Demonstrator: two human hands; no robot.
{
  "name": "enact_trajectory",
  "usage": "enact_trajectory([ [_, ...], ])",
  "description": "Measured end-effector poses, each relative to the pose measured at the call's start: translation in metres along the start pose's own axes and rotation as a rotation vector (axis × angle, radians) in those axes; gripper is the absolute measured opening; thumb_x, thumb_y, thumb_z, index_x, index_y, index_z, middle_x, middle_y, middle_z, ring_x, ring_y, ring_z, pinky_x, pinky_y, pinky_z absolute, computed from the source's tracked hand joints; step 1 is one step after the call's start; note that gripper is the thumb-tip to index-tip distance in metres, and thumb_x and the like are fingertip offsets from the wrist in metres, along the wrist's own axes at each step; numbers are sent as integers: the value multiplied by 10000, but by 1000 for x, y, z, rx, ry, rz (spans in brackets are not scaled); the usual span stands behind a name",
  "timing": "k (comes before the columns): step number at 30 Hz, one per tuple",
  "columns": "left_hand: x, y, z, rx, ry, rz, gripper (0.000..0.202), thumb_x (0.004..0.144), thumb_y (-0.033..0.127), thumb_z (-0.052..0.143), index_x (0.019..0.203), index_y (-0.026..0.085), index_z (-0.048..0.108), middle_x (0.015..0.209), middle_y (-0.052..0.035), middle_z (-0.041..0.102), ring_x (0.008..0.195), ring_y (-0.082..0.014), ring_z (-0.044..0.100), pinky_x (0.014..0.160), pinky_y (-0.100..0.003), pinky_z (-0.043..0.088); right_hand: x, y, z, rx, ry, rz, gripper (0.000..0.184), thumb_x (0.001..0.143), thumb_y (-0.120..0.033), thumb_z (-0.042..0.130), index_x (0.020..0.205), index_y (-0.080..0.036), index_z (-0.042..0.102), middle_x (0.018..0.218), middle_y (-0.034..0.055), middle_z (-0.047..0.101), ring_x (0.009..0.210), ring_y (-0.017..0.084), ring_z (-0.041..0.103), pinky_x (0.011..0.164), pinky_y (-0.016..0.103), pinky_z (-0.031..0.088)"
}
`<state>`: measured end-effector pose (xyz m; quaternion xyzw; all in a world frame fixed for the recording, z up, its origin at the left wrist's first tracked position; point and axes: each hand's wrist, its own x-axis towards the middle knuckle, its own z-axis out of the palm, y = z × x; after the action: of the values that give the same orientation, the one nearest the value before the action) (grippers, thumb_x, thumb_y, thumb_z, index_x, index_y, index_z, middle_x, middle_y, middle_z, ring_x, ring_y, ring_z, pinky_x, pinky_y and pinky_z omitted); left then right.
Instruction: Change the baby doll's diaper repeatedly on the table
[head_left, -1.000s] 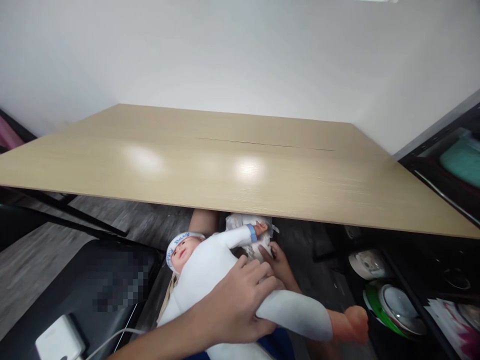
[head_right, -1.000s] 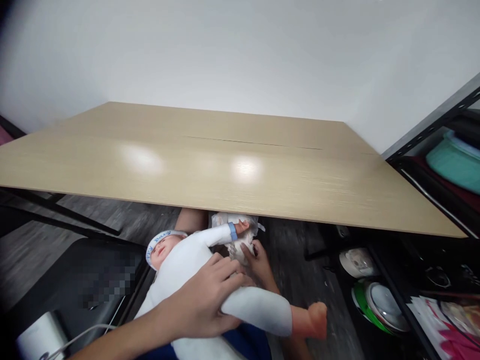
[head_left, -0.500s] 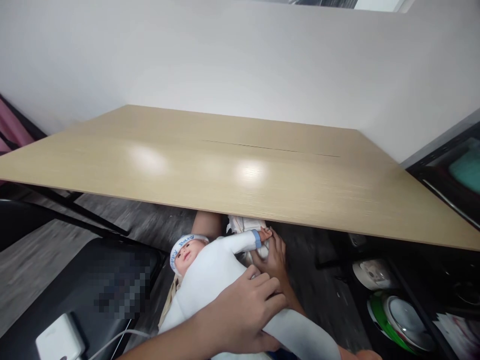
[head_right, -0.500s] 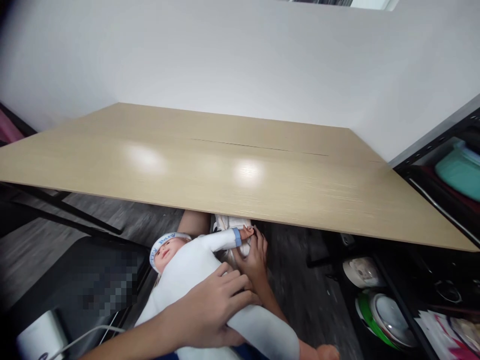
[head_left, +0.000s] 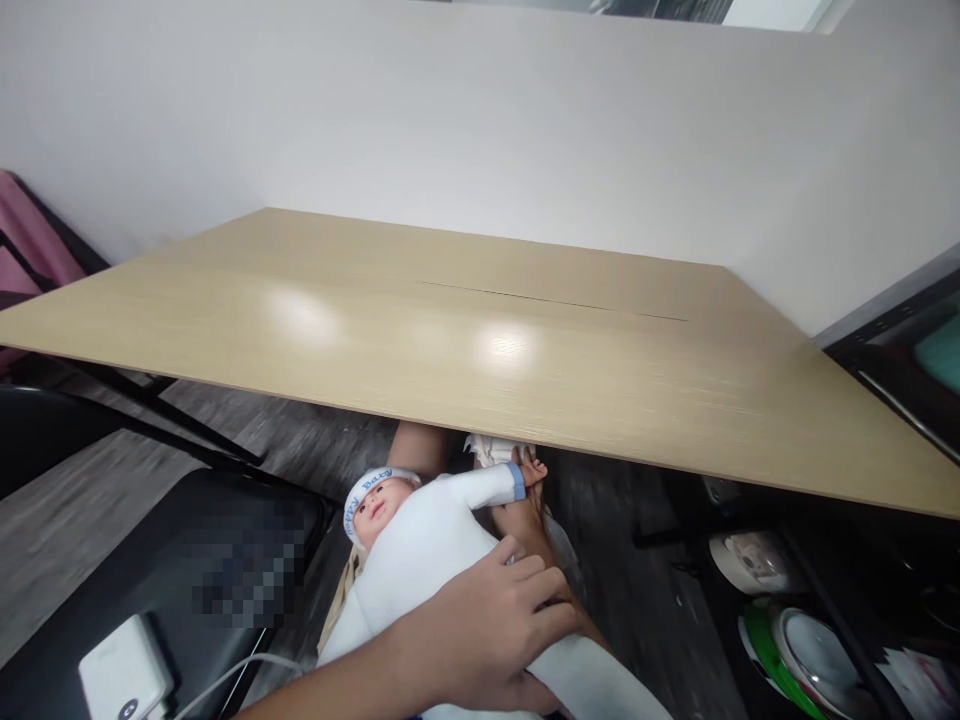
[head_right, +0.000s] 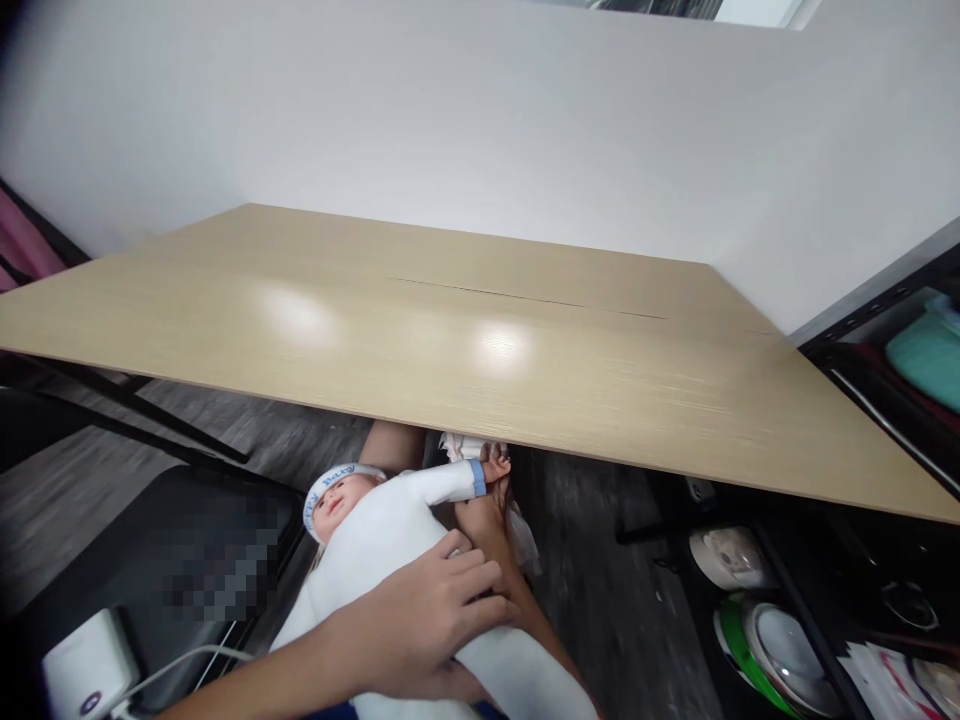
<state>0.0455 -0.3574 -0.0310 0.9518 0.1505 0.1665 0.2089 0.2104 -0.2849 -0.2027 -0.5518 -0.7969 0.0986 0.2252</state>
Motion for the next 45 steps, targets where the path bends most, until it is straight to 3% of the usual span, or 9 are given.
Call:
enact_trajectory([
  [5,-5,1,-4,23,-39,41,514,1052,567,736,1426,234,621,1270,-44,778,1115,-266,684,971,-447,410,-41,-10,-39,16,333,321,829,1051,-501,638,1736,-168,311,1614,269,557,1481,462,544,1172,688,493],
  [9,-11,2,-3,-39,-14,46,517,1044,513,766,1468,263,608,1232,-8,804,1123,-245,687,960,-427,419,-59,-23,-85,23,503,279,812,1060,-500,681,1749,-227,352,1626,211,573,1473,415,556,1212,646,477],
  [16,-7,10,-2,-123,3,30,547,1121,600,622,1534,243,589,1363,-48,797,1222,-266,695,1149,-450,420,15,-48,-111,17,-66,-167,712,972,-181,700,1654,-207,501,1608,157,627,1483,331,558,1267,520,428],
  [20,-34,12,-14,-213,62,-72,598,1099,568,675,1609,295,524,1549,-82,712,1441,-287,638,1285,-470,410,66,-71,-105,-140,-442,-319,423,942,-74,644,1357,-141,678,1253,135,792,1153,290,725,1057,429,517],
  [24,-117,8,0,-142,389,-374,403,1114,313,587,1510,383,567,1429,-72,747,1405,-307,666,1290,-567,453,79,-95,-110,-155,-469,-391,253,969,-93,636,1211,-158,671,1161,116,782,1070,286,723,966,408,492],
  [28,-195,14,50,-160,829,-1010,398,1101,507,564,1440,304,511,1479,-148,651,1425,-390,652,1181,-635,578,74,-120,-127,-184,-399,-453,198,1021,-99,578,1189,-176,649,1158,106,757,1060,284,685,941,412,460],
  [33,-217,22,89,-353,830,-1189,836,912,850,668,1496,291,457,1507,-174,665,1411,-462,674,1188,-705,569,62,-142,-153,-109,-292,-509,231,1055,-149,559,1263,-166,658,1160,109,757,1039,288,662,919,419,479],
  [40,-198,6,32,-437,745,-1039,694,859,582,881,1423,276,618,1370,-118,800,1287,-422,772,1038,-555,695,8,-114,-226,163,-143,-338,535,1060,-250,575,1595,-280,556,1402,88,767,1248,292,734,1046,415,585],
  [45,-142,-17,-31,-304,582,-722,634,942,422,816,1510,246,595,1463,-130,757,1289,-342,773,1078,-437,651,-28,-74,-266,114,-55,-21,543,1021,-427,659,1562,-395,633,1408,45,794,1205,334,796,960,416,639],
])
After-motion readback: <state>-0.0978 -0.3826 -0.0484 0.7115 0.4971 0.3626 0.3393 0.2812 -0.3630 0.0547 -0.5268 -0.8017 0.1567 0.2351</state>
